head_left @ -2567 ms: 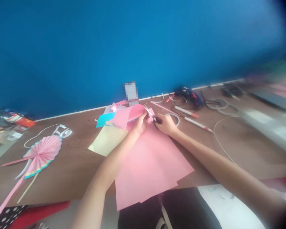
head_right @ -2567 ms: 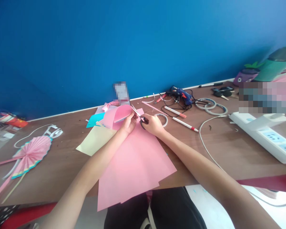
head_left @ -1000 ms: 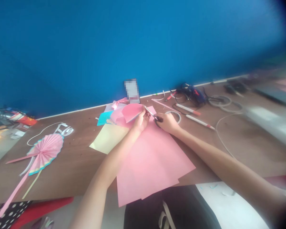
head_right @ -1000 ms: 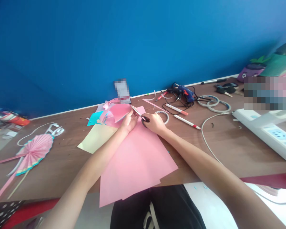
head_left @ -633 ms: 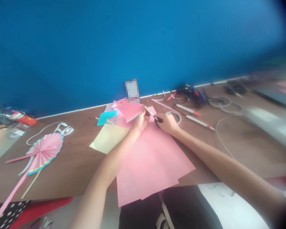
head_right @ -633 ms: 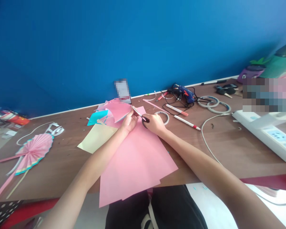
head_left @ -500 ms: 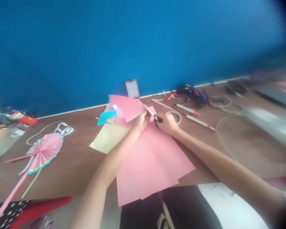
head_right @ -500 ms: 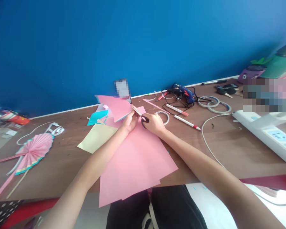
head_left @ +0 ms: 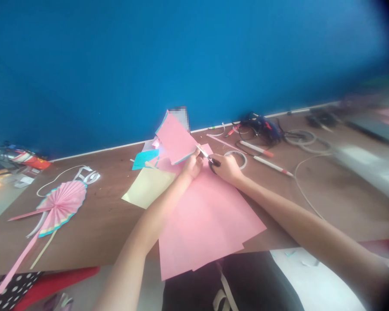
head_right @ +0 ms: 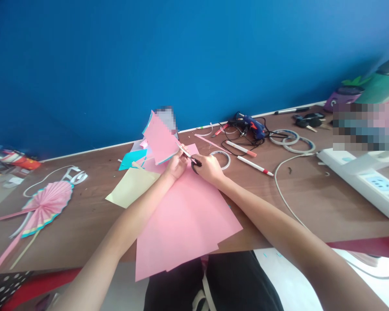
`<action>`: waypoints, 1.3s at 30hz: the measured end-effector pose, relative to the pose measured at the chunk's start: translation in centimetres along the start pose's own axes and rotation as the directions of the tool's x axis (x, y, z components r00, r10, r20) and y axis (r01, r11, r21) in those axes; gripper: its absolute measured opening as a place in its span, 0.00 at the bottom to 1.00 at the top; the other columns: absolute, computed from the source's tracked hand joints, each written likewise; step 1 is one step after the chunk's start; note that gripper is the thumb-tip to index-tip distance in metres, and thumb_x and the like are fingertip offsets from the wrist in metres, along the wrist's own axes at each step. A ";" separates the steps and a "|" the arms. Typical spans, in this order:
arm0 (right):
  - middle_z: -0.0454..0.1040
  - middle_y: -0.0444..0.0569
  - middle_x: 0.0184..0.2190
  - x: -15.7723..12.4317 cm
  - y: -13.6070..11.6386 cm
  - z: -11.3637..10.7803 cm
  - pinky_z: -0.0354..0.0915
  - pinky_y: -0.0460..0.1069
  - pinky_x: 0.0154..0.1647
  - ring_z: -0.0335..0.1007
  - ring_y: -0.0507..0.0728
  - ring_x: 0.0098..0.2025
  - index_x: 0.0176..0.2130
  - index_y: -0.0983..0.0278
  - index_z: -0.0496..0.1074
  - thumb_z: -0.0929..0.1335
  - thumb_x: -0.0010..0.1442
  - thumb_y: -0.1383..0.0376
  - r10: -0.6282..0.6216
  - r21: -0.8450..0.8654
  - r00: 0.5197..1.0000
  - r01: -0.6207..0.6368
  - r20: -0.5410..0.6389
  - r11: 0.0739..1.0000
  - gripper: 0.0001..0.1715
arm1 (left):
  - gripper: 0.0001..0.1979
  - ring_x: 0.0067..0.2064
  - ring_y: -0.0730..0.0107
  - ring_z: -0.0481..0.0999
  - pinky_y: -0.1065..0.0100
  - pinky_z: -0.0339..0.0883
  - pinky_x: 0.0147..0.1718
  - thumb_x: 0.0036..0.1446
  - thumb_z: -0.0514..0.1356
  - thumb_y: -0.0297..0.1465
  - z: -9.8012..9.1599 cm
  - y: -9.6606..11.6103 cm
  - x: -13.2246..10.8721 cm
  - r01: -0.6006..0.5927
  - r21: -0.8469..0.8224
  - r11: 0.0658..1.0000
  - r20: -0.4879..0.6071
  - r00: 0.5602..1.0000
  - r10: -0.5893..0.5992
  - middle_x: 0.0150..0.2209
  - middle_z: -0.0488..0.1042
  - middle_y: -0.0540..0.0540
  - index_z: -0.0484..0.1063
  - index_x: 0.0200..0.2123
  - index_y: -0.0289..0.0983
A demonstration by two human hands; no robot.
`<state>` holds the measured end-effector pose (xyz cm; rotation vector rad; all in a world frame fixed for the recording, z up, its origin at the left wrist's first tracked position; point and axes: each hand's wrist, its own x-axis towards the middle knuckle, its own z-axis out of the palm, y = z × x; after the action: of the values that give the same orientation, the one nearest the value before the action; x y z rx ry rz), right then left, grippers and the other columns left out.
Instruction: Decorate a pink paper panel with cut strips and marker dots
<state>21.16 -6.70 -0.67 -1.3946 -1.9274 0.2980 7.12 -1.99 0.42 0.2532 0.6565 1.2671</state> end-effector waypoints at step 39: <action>0.78 0.44 0.34 0.5 1.8 -1.9 0.58 0.47 0.30 0.72 0.56 0.35 0.47 0.58 0.74 0.66 0.53 0.64 0.138 -0.172 0.947 -0.193 -0.291 0.966 0.20 | 0.21 0.27 0.76 0.71 0.73 0.60 0.26 0.54 0.59 0.50 2.4 1.2 -2.2 -0.405 0.766 0.499 0.303 0.912 0.275 0.28 0.72 0.48 0.71 0.36 0.37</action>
<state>23.71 -6.00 -0.12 -1.6399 -1.6467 -0.0148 7.25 -3.27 3.60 1.3171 1.0888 1.2121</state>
